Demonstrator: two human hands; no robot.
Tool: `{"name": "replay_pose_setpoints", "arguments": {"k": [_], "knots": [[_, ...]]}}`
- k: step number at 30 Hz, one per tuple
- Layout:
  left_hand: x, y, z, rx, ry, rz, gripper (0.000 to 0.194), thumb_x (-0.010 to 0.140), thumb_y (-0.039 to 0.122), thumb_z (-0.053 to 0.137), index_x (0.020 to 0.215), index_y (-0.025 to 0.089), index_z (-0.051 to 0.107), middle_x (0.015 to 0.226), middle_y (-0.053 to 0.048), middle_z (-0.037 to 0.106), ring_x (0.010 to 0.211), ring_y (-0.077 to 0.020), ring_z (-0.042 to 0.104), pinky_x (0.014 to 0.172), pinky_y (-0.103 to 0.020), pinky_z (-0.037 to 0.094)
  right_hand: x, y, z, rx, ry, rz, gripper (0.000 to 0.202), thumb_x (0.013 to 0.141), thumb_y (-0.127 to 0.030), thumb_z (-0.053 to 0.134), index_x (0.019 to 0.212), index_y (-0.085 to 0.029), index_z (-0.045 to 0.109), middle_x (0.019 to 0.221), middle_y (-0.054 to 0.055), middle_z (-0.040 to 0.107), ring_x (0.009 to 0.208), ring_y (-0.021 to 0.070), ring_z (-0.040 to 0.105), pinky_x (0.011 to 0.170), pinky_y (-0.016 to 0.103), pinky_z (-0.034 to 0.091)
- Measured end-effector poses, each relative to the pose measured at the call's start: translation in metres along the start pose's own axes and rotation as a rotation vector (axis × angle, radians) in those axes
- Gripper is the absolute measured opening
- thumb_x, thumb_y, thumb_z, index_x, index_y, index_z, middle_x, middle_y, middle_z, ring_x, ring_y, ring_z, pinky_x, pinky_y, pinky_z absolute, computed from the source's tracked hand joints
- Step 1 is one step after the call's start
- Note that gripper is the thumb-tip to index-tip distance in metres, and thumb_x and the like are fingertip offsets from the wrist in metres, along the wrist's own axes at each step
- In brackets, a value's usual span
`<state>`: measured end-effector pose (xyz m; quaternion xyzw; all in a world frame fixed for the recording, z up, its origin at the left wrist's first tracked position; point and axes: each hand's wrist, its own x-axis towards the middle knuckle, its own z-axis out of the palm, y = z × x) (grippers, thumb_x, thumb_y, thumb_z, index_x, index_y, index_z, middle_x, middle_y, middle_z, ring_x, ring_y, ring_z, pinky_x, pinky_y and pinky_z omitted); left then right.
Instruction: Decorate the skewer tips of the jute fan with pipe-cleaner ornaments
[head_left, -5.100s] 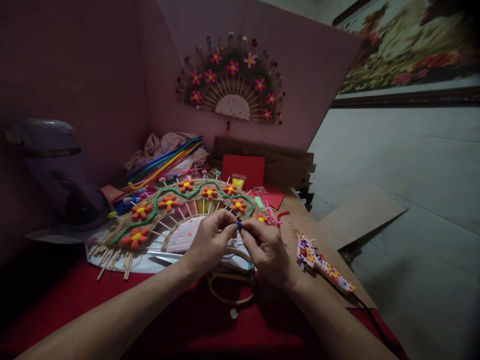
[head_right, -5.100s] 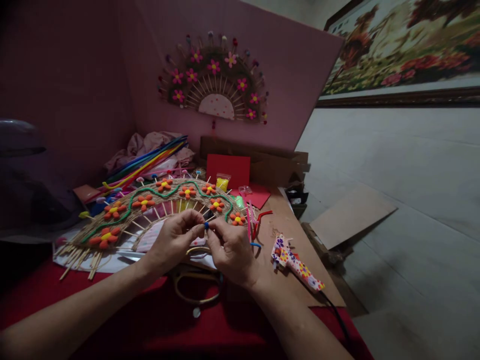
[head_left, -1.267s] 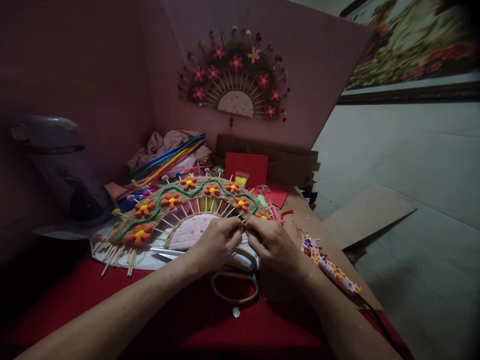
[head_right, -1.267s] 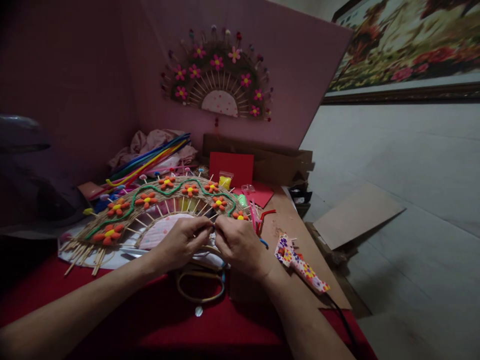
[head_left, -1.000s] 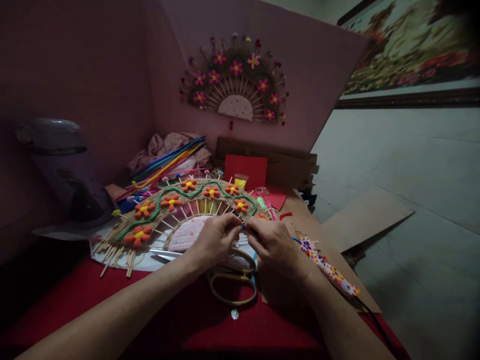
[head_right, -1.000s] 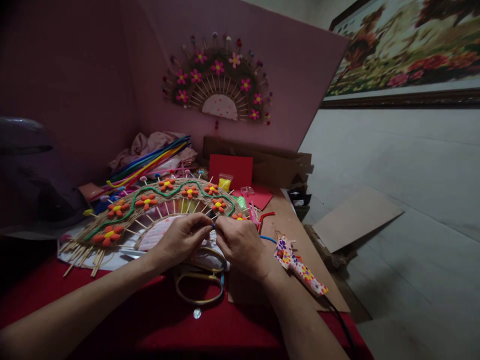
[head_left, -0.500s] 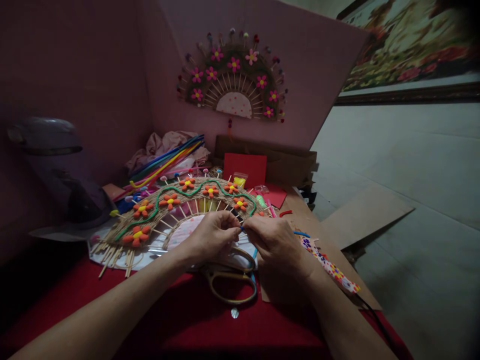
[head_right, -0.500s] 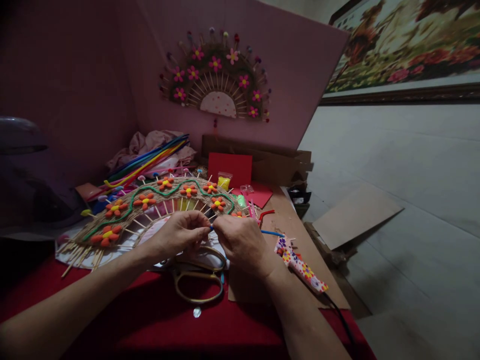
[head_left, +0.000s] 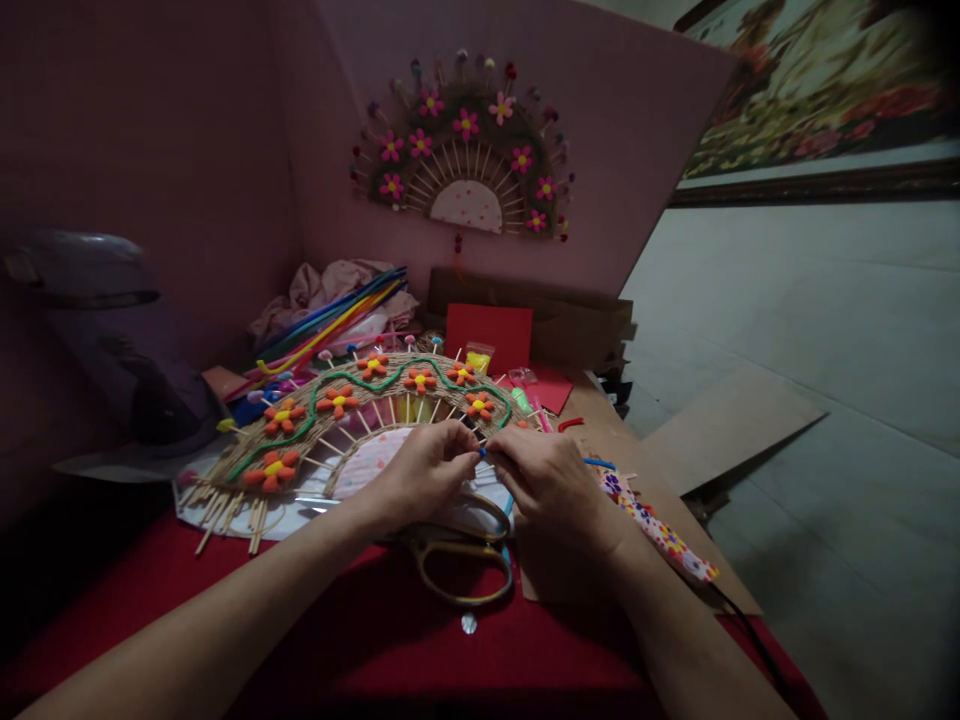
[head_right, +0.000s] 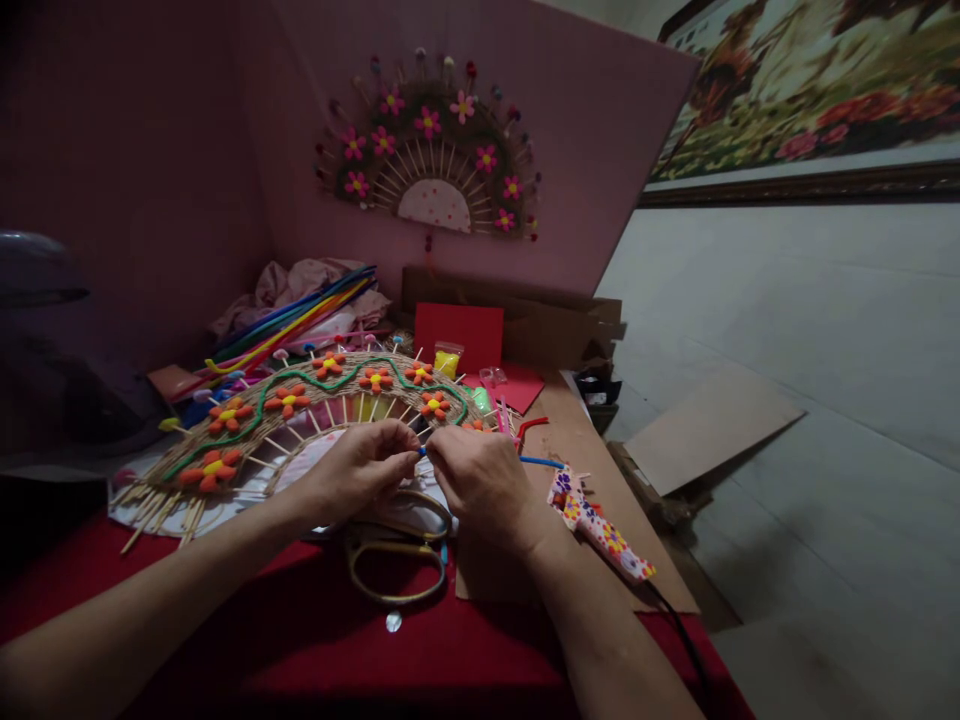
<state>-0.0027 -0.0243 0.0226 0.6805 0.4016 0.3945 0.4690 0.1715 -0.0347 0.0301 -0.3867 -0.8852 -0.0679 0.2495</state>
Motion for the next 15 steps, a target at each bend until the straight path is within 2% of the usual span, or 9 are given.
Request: {"name": "replay_pose_setpoints", "arguments": {"k": [4, 8, 11, 15], "knots": [[0.000, 0.004, -0.006, -0.360, -0.128, -0.153, 0.015, 0.072, 0.027, 0.062, 0.073, 0.014, 0.053, 0.054, 0.004, 0.053, 0.036, -0.0056, 0.044, 0.033, -0.017, 0.033, 0.000, -0.001, -0.001, 0.194, 0.107, 0.042, 0.012, 0.088, -0.020, 0.046, 0.090, -0.016, 0.058, 0.080, 0.004, 0.061, 0.071, 0.0133, 0.055, 0.064, 0.025, 0.039], [0.001, 0.005, -0.011, -0.639, -0.203, -0.226, 0.019, 0.067, 0.024, 0.069, 0.071, 0.012, 0.054, 0.058, 0.002, 0.054, 0.040, -0.0041, 0.044, 0.033, -0.015, 0.035, 0.001, -0.003, 0.001, 0.397, 0.204, 0.163, 0.010, 0.087, -0.021, 0.049, 0.081, -0.017, 0.056, 0.075, 0.002, 0.058, 0.070, 0.0123, 0.054, 0.064, 0.024, 0.040], [0.002, 0.005, -0.011, -0.712, -0.192, -0.229, 0.018, 0.068, 0.022, 0.069, 0.068, 0.011, 0.055, 0.056, 0.003, 0.052, 0.039, -0.0018, 0.040, 0.032, -0.012, 0.028, 0.001, -0.005, 0.007, 0.455, 0.213, 0.182, 0.010, 0.085, -0.017, 0.049, 0.079, -0.018, 0.058, 0.072, 0.000, 0.057, 0.068, 0.0115, 0.053, 0.064, 0.023, 0.040], [0.002, 0.003, -0.007, -0.669, -0.108, -0.210, 0.020, 0.068, 0.024, 0.068, 0.066, 0.013, 0.052, 0.051, 0.006, 0.048, 0.035, -0.0011, 0.035, 0.032, -0.013, 0.022, 0.000, -0.008, 0.012, 0.384, 0.177, 0.092, 0.011, 0.082, -0.012, 0.050, 0.081, -0.017, 0.060, 0.072, 0.001, 0.058, 0.067, 0.0117, 0.052, 0.064, 0.024, 0.039]]}}
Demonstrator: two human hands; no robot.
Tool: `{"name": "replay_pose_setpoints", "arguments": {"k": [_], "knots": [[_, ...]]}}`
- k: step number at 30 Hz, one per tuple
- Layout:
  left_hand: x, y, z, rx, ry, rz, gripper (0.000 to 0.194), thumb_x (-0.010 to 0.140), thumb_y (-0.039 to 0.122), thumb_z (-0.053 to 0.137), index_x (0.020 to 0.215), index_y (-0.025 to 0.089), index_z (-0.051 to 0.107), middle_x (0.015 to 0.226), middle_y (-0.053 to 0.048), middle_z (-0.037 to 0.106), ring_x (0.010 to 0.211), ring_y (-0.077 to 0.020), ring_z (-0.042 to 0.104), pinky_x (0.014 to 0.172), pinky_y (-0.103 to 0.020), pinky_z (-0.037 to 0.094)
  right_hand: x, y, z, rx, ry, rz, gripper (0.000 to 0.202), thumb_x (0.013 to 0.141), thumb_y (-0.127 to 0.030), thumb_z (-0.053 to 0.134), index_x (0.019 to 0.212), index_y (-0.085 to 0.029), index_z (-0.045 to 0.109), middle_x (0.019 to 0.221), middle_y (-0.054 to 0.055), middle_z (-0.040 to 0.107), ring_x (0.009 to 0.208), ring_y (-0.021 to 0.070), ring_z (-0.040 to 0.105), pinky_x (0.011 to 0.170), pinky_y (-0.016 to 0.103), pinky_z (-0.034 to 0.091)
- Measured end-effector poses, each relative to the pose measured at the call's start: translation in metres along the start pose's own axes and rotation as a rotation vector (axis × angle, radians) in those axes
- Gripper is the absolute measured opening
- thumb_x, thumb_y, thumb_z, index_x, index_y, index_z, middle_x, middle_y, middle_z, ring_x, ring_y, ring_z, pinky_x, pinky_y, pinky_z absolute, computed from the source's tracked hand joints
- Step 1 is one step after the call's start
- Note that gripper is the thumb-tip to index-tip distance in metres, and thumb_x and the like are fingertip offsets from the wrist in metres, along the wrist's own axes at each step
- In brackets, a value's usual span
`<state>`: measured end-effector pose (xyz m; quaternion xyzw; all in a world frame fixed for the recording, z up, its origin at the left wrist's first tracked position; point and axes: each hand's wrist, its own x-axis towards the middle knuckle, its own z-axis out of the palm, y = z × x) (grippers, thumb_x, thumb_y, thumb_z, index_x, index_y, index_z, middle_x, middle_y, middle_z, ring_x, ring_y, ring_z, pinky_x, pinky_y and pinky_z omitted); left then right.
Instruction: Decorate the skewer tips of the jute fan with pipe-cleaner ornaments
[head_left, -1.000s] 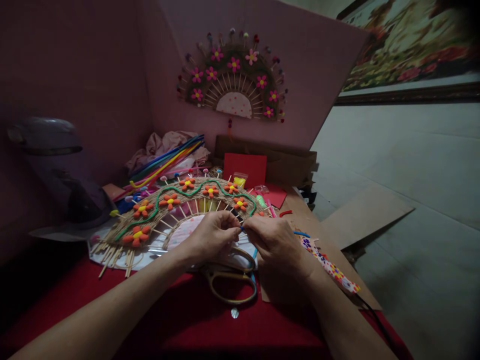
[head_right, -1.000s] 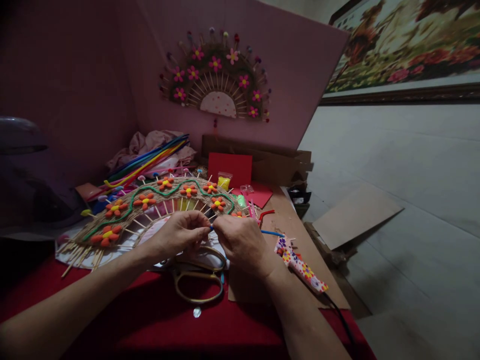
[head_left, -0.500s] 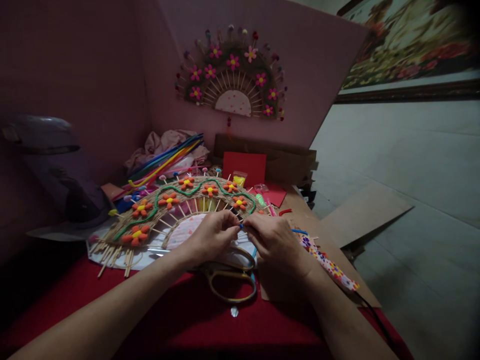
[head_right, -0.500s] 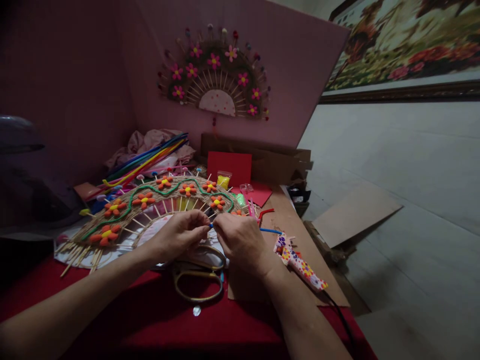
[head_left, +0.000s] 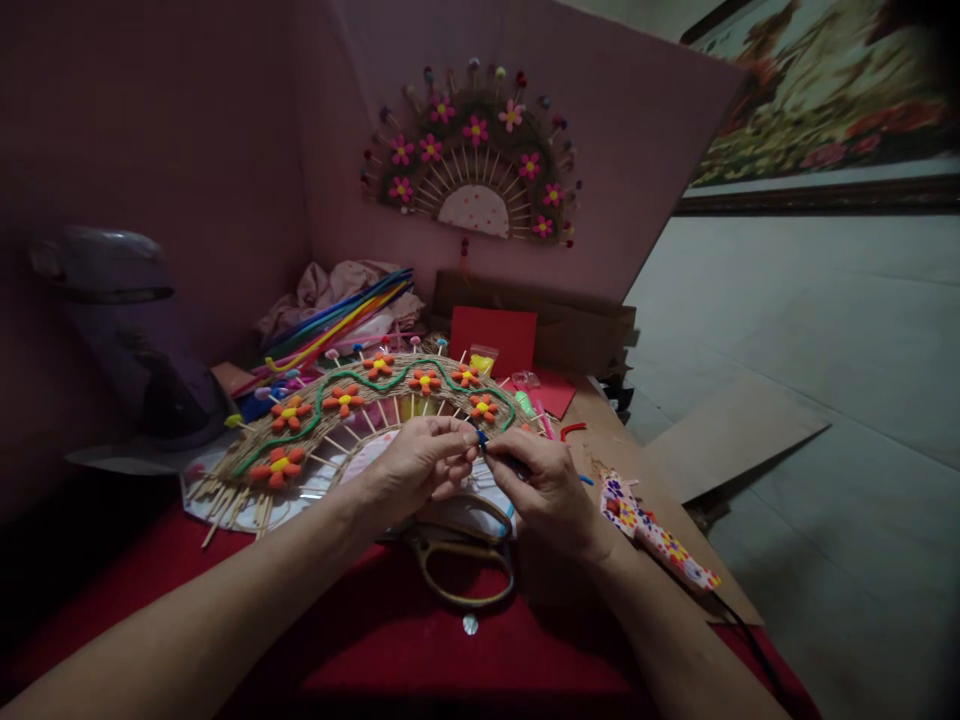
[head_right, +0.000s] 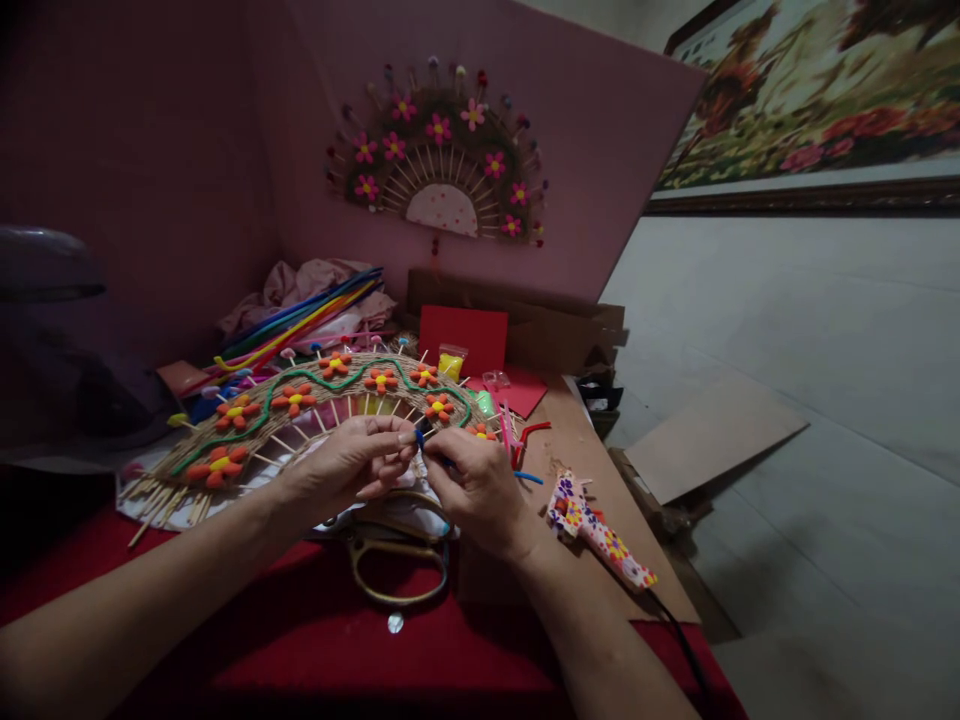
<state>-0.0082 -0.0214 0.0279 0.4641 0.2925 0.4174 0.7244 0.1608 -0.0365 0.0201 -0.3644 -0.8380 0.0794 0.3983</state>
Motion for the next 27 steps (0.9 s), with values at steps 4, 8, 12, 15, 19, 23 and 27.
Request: {"name": "replay_pose_setpoints", "arguments": {"k": [4, 8, 12, 15, 19, 23, 27], "knots": [[0.002, -0.004, 0.002, 0.236, 0.125, 0.099, 0.018, 0.071, 0.029, 0.063, 0.068, 0.015, 0.052, 0.044, 0.008, 0.044, 0.033, -0.0022, 0.031, 0.034, -0.015, 0.021, -0.002, -0.002, 0.000, -0.111, -0.103, -0.082, 0.010, 0.082, -0.012, 0.049, 0.084, -0.016, 0.058, 0.076, 0.003, 0.059, 0.069, 0.0132, 0.053, 0.064, 0.025, 0.038], [0.002, -0.003, 0.000, 0.529, 0.128, 0.171, 0.012, 0.066, 0.021, 0.064, 0.067, 0.013, 0.055, 0.052, 0.006, 0.050, 0.043, -0.0037, 0.040, 0.040, -0.015, 0.028, -0.002, -0.002, -0.005, -0.132, -0.142, -0.120, 0.009, 0.083, -0.013, 0.048, 0.081, -0.016, 0.056, 0.073, 0.003, 0.057, 0.066, 0.0130, 0.051, 0.061, 0.025, 0.037], [-0.002, 0.003, -0.003, 0.442, -0.056, 0.026, 0.017, 0.068, 0.027, 0.065, 0.071, 0.014, 0.054, 0.049, 0.007, 0.047, 0.037, -0.0029, 0.033, 0.036, -0.015, 0.023, 0.000, 0.001, -0.006, 0.085, 0.027, 0.044, 0.007, 0.084, -0.021, 0.054, 0.078, -0.018, 0.057, 0.071, 0.001, 0.056, 0.064, 0.0115, 0.050, 0.058, 0.024, 0.039], [-0.005, 0.004, -0.002, 0.225, -0.133, -0.027, 0.024, 0.067, 0.032, 0.068, 0.073, 0.014, 0.053, 0.051, 0.005, 0.050, 0.035, -0.0022, 0.032, 0.034, -0.016, 0.019, 0.001, 0.003, -0.002, 0.297, 0.123, 0.182, 0.011, 0.082, -0.026, 0.059, 0.074, -0.018, 0.057, 0.065, -0.002, 0.053, 0.059, 0.0101, 0.048, 0.053, 0.022, 0.038], [-0.007, -0.003, 0.005, 0.024, -0.069, 0.053, 0.030, 0.061, 0.032, 0.074, 0.071, 0.014, 0.052, 0.049, 0.007, 0.047, 0.036, -0.0013, 0.031, 0.036, -0.016, 0.018, 0.000, 0.000, 0.005, 0.418, 0.095, 0.235, 0.012, 0.082, -0.025, 0.057, 0.074, -0.018, 0.060, 0.065, -0.002, 0.055, 0.060, 0.0105, 0.050, 0.055, 0.022, 0.040], [-0.004, -0.011, 0.009, 0.132, 0.090, 0.224, 0.026, 0.065, 0.030, 0.071, 0.070, 0.014, 0.052, 0.051, 0.007, 0.046, 0.041, -0.0025, 0.034, 0.040, -0.016, 0.024, -0.003, -0.009, 0.007, 0.351, 0.057, 0.193, 0.011, 0.084, -0.020, 0.051, 0.079, -0.018, 0.061, 0.071, 0.000, 0.060, 0.065, 0.0119, 0.054, 0.060, 0.023, 0.042], [0.000, -0.017, 0.007, 0.318, 0.187, 0.393, 0.016, 0.069, 0.023, 0.066, 0.069, 0.014, 0.054, 0.057, 0.005, 0.049, 0.051, -0.0052, 0.042, 0.048, -0.017, 0.032, -0.004, -0.013, 0.005, 0.178, 0.020, 0.156, 0.014, 0.086, -0.019, 0.047, 0.081, -0.018, 0.060, 0.068, 0.000, 0.058, 0.062, 0.0115, 0.052, 0.059, 0.023, 0.040]]}}
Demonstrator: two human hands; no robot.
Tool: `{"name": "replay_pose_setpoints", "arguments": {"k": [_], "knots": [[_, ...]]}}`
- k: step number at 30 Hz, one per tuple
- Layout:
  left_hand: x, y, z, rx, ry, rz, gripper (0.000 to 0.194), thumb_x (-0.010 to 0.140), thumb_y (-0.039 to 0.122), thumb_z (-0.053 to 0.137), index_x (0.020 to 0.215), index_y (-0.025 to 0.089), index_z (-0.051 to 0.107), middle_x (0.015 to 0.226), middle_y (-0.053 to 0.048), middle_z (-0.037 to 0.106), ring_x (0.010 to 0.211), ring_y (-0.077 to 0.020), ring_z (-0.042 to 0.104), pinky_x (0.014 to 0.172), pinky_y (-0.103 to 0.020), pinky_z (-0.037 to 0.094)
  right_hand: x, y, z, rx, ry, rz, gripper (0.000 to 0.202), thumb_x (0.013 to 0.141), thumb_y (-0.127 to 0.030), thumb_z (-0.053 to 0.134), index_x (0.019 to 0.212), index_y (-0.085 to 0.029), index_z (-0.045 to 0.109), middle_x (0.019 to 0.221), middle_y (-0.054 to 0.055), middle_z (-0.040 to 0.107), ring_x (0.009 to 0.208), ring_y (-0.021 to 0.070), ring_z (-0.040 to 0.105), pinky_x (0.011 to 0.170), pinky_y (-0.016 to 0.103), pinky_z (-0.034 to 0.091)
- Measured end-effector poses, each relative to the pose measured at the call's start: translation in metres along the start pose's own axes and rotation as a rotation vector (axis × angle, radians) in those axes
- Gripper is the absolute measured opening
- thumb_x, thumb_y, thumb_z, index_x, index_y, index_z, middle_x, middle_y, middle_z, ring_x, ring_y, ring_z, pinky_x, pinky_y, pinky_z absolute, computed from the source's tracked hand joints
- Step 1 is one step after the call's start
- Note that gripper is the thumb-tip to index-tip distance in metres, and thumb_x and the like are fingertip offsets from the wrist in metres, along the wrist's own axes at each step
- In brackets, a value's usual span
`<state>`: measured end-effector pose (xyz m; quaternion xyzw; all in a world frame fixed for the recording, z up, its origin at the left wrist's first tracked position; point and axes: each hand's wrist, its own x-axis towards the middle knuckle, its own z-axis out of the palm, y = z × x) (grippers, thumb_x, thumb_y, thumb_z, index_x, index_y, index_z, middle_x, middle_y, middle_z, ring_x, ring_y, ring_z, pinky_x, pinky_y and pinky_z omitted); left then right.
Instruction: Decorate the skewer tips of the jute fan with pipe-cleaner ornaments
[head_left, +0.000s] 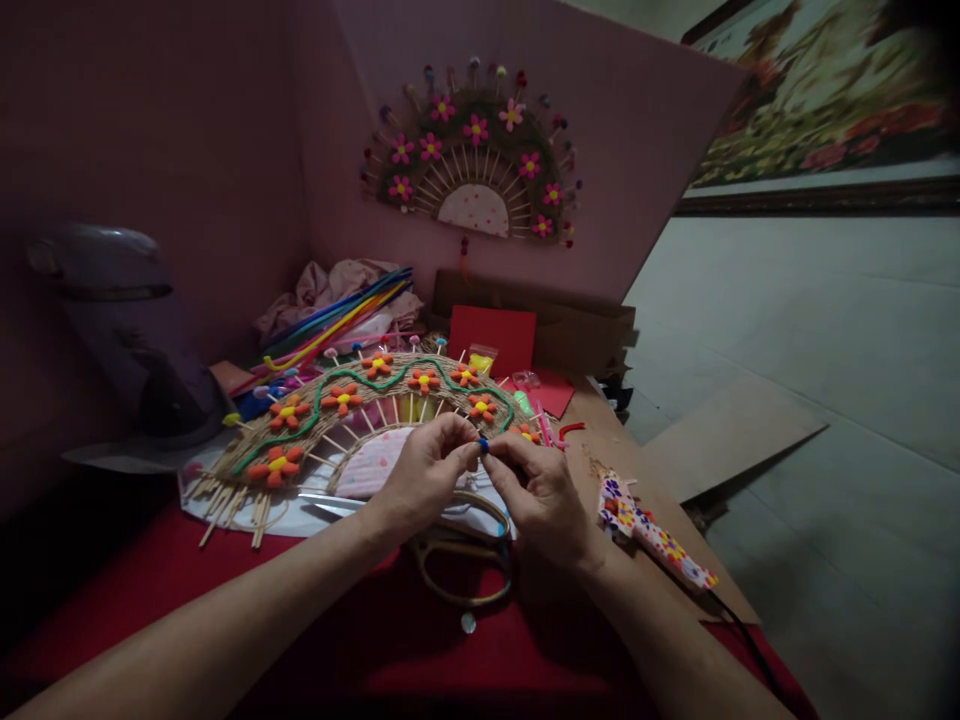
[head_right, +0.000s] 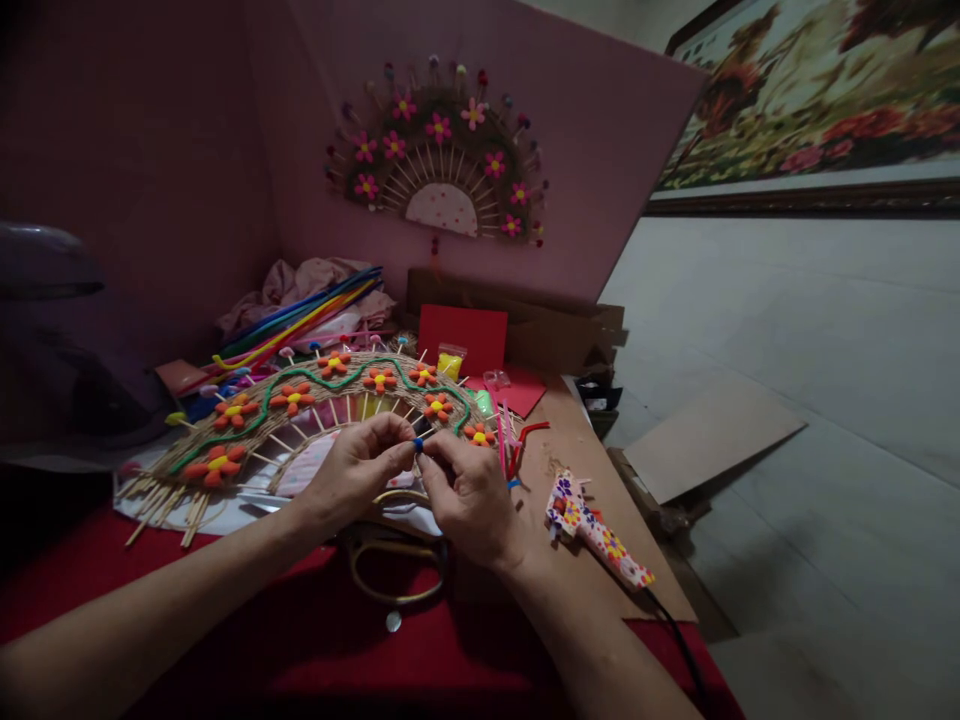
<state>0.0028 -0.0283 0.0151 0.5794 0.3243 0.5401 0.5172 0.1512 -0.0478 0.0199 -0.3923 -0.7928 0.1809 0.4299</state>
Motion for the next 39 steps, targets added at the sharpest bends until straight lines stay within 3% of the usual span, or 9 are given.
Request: {"name": "replay_pose_setpoints", "arguments": {"k": [5, 11, 15, 19, 26, 32, 39], "knots": [[0.001, -0.002, -0.001, -0.023, -0.018, -0.026, 0.016, 0.070, 0.023, 0.065, 0.081, 0.013, 0.061, 0.064, 0.002, 0.056, 0.051, -0.0050, 0.044, 0.047, -0.017, 0.035, 0.001, 0.001, -0.003, -0.124, -0.019, -0.051, 0.017, 0.088, -0.021, 0.045, 0.078, -0.017, 0.059, 0.068, 0.001, 0.057, 0.061, 0.0115, 0.051, 0.059, 0.023, 0.038], [-0.001, 0.006, 0.002, -0.037, 0.066, -0.097, 0.010, 0.065, 0.018, 0.067, 0.071, 0.012, 0.062, 0.048, 0.005, 0.053, 0.038, -0.0037, 0.042, 0.036, -0.015, 0.031, 0.004, 0.003, -0.004, -0.131, -0.031, -0.047, 0.015, 0.088, -0.022, 0.047, 0.083, -0.017, 0.060, 0.072, 0.001, 0.060, 0.063, 0.0116, 0.053, 0.060, 0.023, 0.039], [0.000, 0.011, 0.001, -0.075, 0.073, -0.211, 0.017, 0.059, 0.021, 0.072, 0.069, 0.011, 0.062, 0.042, 0.004, 0.054, 0.033, -0.0064, 0.044, 0.031, -0.017, 0.032, 0.005, 0.004, -0.004, -0.122, -0.039, -0.055, 0.015, 0.089, -0.021, 0.046, 0.082, -0.018, 0.059, 0.072, 0.001, 0.060, 0.063, 0.0114, 0.054, 0.060, 0.023, 0.040], [0.002, 0.015, 0.001, -0.122, 0.053, -0.242, 0.023, 0.053, 0.022, 0.077, 0.067, 0.009, 0.064, 0.049, 0.000, 0.062, 0.042, -0.0105, 0.056, 0.042, -0.022, 0.048, 0.005, 0.005, -0.007, -0.229, -0.057, -0.083, 0.015, 0.088, -0.019, 0.046, 0.083, -0.018, 0.060, 0.073, 0.002, 0.061, 0.065, 0.0124, 0.055, 0.061, 0.023, 0.040], [0.005, 0.015, -0.001, -0.127, 0.013, -0.343, 0.014, 0.060, 0.014, 0.074, 0.069, 0.009, 0.065, 0.054, -0.002, 0.065, 0.049, -0.0126, 0.063, 0.051, -0.024, 0.053, 0.005, 0.008, -0.011, -0.363, -0.081, -0.148, 0.013, 0.086, -0.018, 0.048, 0.086, -0.019, 0.061, 0.074, 0.003, 0.064, 0.064, 0.0130, 0.057, 0.060, 0.023, 0.039], [0.001, 0.002, 0.004, -0.046, 0.100, -0.260, 0.007, 0.064, 0.009, 0.066, 0.068, 0.012, 0.060, 0.050, 0.001, 0.062, 0.044, -0.0118, 0.059, 0.044, -0.022, 0.050, 0.004, 0.005, -0.003, -0.285, -0.094, -0.088, 0.017, 0.087, -0.018, 0.045, 0.079, -0.017, 0.060, 0.069, 0.002, 0.062, 0.061, 0.0126, 0.056, 0.057, 0.022, 0.039], [-0.008, -0.008, 0.011, 0.106, 0.209, -0.090, 0.008, 0.065, 0.008, 0.057, 0.068, 0.014, 0.061, 0.049, 0.004, 0.058, 0.041, -0.0089, 0.054, 0.041, -0.018, 0.046, -0.003, -0.003, 0.014, -0.318, 0.078, -0.033, 0.017, 0.084, -0.015, 0.046, 0.070, -0.018, 0.056, 0.061, 0.000, 0.059, 0.053, 0.0110, 0.054, 0.053, 0.021, 0.036]]}}
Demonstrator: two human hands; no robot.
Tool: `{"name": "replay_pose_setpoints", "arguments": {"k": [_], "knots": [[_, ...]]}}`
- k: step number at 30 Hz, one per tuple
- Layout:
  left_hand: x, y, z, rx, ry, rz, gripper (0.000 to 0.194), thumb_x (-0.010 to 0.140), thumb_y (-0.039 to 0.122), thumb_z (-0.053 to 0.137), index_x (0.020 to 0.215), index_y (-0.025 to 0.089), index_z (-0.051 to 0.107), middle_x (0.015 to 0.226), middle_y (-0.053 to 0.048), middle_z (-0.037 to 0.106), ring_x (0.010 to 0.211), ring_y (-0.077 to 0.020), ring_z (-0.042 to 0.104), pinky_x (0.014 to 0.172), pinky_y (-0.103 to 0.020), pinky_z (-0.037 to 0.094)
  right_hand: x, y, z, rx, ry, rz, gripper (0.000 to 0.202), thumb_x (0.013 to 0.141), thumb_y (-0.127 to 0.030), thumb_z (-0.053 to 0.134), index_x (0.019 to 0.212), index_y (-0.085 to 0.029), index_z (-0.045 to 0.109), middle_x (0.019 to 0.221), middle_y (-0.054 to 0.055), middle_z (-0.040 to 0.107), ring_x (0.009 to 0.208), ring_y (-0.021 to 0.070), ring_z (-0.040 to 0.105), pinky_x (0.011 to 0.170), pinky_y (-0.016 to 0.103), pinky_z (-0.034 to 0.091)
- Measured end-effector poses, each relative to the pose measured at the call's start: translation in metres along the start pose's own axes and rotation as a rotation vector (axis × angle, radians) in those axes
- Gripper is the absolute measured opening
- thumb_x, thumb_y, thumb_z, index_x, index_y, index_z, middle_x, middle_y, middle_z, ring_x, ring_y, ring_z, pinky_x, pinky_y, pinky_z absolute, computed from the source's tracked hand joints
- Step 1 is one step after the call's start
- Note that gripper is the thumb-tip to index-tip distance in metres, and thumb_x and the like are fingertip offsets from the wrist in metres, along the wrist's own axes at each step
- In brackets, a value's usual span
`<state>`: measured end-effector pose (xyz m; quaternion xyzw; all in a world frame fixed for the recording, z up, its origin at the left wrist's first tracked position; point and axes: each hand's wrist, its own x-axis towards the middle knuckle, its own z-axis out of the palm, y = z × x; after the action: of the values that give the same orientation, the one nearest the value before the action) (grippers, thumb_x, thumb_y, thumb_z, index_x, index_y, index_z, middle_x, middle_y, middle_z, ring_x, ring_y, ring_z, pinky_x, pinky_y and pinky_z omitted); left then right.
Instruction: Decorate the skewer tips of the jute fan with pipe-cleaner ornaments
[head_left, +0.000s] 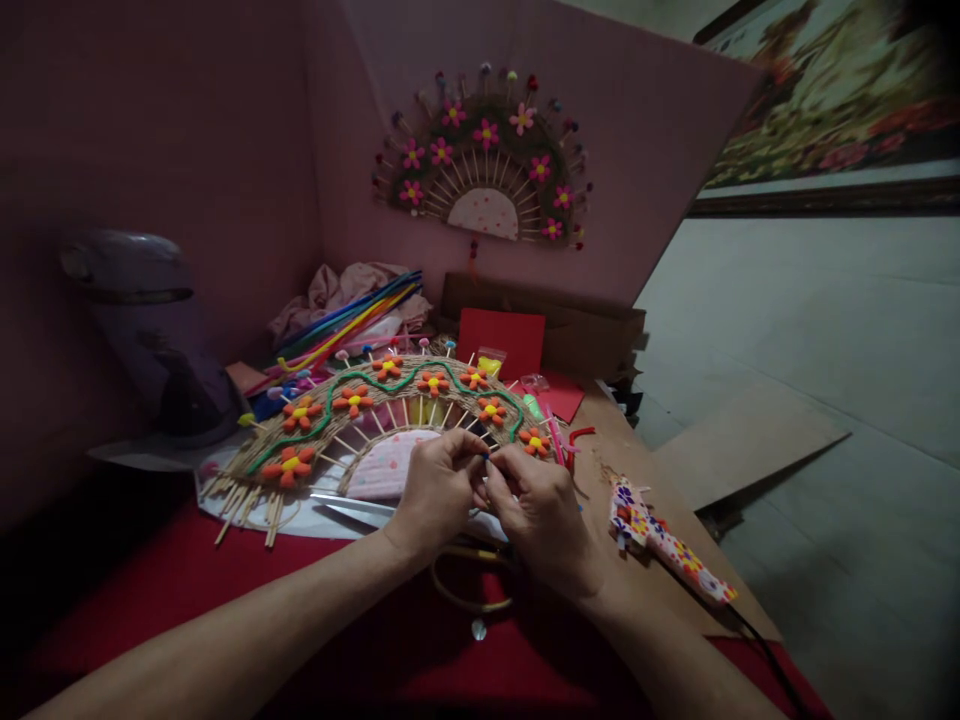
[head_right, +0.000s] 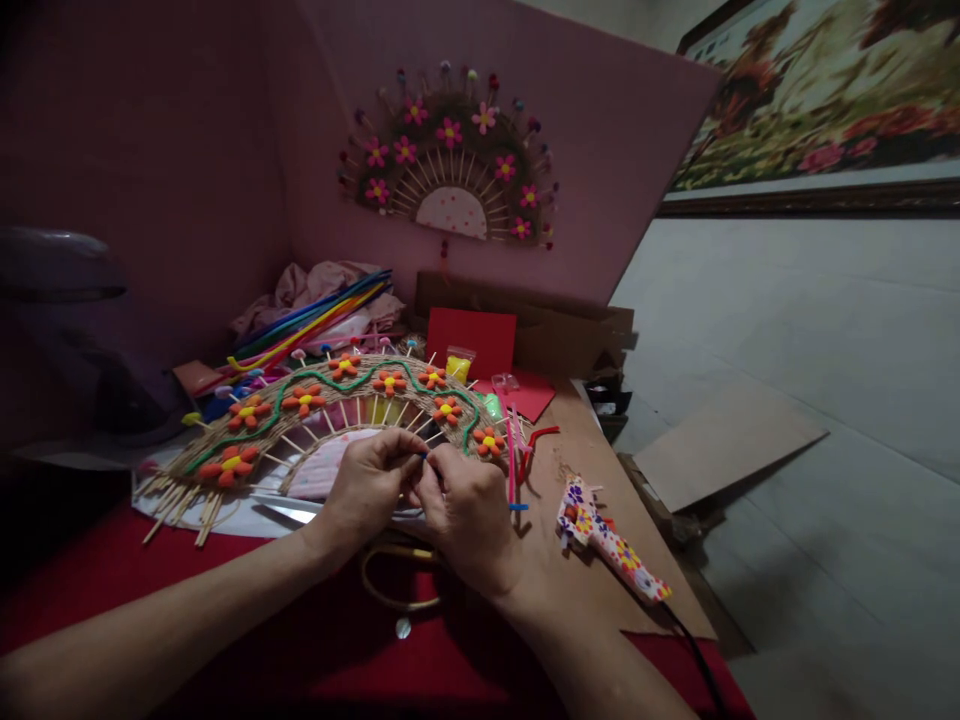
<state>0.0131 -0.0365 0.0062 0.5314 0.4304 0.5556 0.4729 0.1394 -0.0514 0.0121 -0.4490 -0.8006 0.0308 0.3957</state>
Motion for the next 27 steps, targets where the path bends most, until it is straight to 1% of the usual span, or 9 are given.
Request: {"name": "replay_pose_setpoints", "arguments": {"k": [3, 7, 10, 14, 18, 20, 24, 27], "knots": [[0.002, 0.001, -0.001, -0.011, -0.015, 0.010, 0.007, 0.065, 0.011, 0.059, 0.070, 0.014, 0.063, 0.053, 0.003, 0.060, 0.043, -0.0097, 0.055, 0.042, -0.019, 0.047, 0.000, 0.002, 0.000, 0.001, 0.004, -0.012, 0.016, 0.084, -0.016, 0.046, 0.073, -0.018, 0.057, 0.062, 0.001, 0.060, 0.054, 0.0113, 0.055, 0.053, 0.021, 0.037], [0.009, 0.007, -0.004, -0.083, -0.104, -0.062, 0.006, 0.065, 0.013, 0.061, 0.069, 0.013, 0.065, 0.051, 0.001, 0.061, 0.042, -0.0108, 0.056, 0.043, -0.022, 0.050, 0.005, 0.009, -0.006, 0.007, -0.021, -0.034, 0.018, 0.085, -0.019, 0.045, 0.073, -0.018, 0.058, 0.063, 0.001, 0.061, 0.055, 0.0114, 0.054, 0.054, 0.021, 0.037], [0.012, 0.012, -0.007, -0.089, -0.129, -0.093, 0.005, 0.065, 0.013, 0.062, 0.070, 0.012, 0.065, 0.051, 0.001, 0.061, 0.043, -0.0113, 0.057, 0.043, -0.023, 0.050, 0.007, 0.014, -0.010, -0.003, -0.050, -0.062, 0.017, 0.086, -0.019, 0.045, 0.075, -0.018, 0.058, 0.065, 0.002, 0.061, 0.057, 0.0116, 0.055, 0.055, 0.022, 0.037], [0.013, 0.015, -0.010, 0.020, -0.158, -0.103, 0.003, 0.066, 0.012, 0.063, 0.069, 0.012, 0.063, 0.051, 0.001, 0.061, 0.043, -0.0106, 0.056, 0.042, -0.021, 0.047, 0.008, 0.018, -0.012, -0.036, -0.112, -0.095, 0.016, 0.086, -0.018, 0.046, 0.080, -0.017, 0.061, 0.069, 0.002, 0.063, 0.059, 0.0117, 0.056, 0.056, 0.022, 0.036], [0.014, 0.016, -0.013, 0.140, -0.186, -0.064, 0.002, 0.068, 0.011, 0.061, 0.067, 0.013, 0.059, 0.049, 0.003, 0.057, 0.041, -0.0091, 0.053, 0.039, -0.018, 0.043, 0.008, 0.019, -0.013, -0.081, -0.139, -0.125, 0.015, 0.086, -0.019, 0.047, 0.085, -0.017, 0.061, 0.075, 0.004, 0.065, 0.064, 0.0130, 0.058, 0.059, 0.023, 0.037], [0.014, 0.016, -0.015, 0.132, -0.235, -0.064, 0.003, 0.070, 0.014, 0.059, 0.068, 0.014, 0.057, 0.048, 0.003, 0.056, 0.040, -0.0091, 0.052, 0.038, -0.019, 0.042, 0.008, 0.019, -0.015, -0.076, -0.142, -0.127, 0.014, 0.087, -0.020, 0.047, 0.086, -0.017, 0.061, 0.076, 0.004, 0.065, 0.066, 0.0133, 0.058, 0.060, 0.023, 0.037], [0.016, 0.020, -0.020, 0.101, -0.401, -0.057, 0.008, 0.075, 0.022, 0.058, 0.075, 0.015, 0.053, 0.051, 0.004, 0.055, 0.038, -0.0084, 0.051, 0.035, -0.017, 0.038, 0.009, 0.019, -0.021, -0.012, -0.130, -0.089, 0.014, 0.088, -0.022, 0.047, 0.086, -0.018, 0.060, 0.075, 0.003, 0.064, 0.065, 0.0126, 0.056, 0.060, 0.023, 0.038], [0.017, 0.023, -0.023, 0.085, -0.487, -0.048, 0.014, 0.076, 0.027, 0.059, 0.077, 0.014, 0.053, 0.054, 0.004, 0.055, 0.038, -0.0079, 0.052, 0.035, -0.016, 0.036, 0.009, 0.018, -0.024, 0.061, -0.131, -0.059, 0.014, 0.089, -0.023, 0.047, 0.085, -0.017, 0.060, 0.074, 0.002, 0.062, 0.065, 0.0122, 0.055, 0.060, 0.022, 0.038]]}}
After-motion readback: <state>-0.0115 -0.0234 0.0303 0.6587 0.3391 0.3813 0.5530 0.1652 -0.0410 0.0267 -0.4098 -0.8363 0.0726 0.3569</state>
